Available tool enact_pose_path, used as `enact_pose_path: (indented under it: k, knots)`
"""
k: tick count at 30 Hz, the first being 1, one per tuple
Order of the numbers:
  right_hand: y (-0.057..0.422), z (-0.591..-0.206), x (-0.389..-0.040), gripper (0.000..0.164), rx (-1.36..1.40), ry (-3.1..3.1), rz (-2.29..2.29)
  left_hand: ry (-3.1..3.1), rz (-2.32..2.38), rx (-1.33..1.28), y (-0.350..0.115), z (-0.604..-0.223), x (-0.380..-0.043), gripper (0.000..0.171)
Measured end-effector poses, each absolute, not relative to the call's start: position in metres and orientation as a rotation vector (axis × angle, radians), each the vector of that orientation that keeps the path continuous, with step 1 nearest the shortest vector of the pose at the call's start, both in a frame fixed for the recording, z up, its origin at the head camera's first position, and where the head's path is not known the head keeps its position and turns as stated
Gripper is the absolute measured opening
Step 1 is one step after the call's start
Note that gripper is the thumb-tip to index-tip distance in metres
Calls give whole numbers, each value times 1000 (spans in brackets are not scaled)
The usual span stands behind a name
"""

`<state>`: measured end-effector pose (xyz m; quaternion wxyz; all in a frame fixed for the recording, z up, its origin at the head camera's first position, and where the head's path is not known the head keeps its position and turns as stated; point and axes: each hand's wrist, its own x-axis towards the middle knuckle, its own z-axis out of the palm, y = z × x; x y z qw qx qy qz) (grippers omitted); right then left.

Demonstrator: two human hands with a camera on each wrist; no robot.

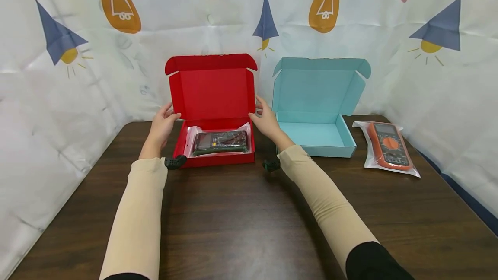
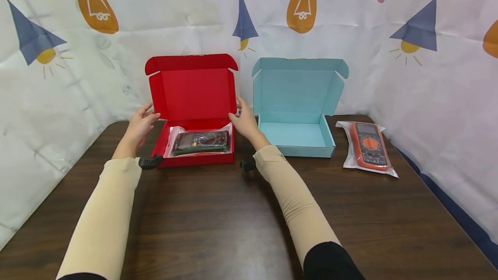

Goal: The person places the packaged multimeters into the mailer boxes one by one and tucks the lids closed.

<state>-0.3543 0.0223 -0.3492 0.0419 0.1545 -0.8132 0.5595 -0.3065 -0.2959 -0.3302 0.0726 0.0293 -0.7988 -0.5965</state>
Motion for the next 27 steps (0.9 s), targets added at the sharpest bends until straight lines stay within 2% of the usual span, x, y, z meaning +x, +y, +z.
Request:
enact_pose_path:
  k: [12, 27]
  knots:
    - [27, -347, -349, 56, 485, -2536, 1621, -2430, -1734, 65, -304, -335, -297, 63]
    - [30, -342, -348, 50, 500, -2533, 1639, -2429, -1704, 57, -303, -334, -295, 59]
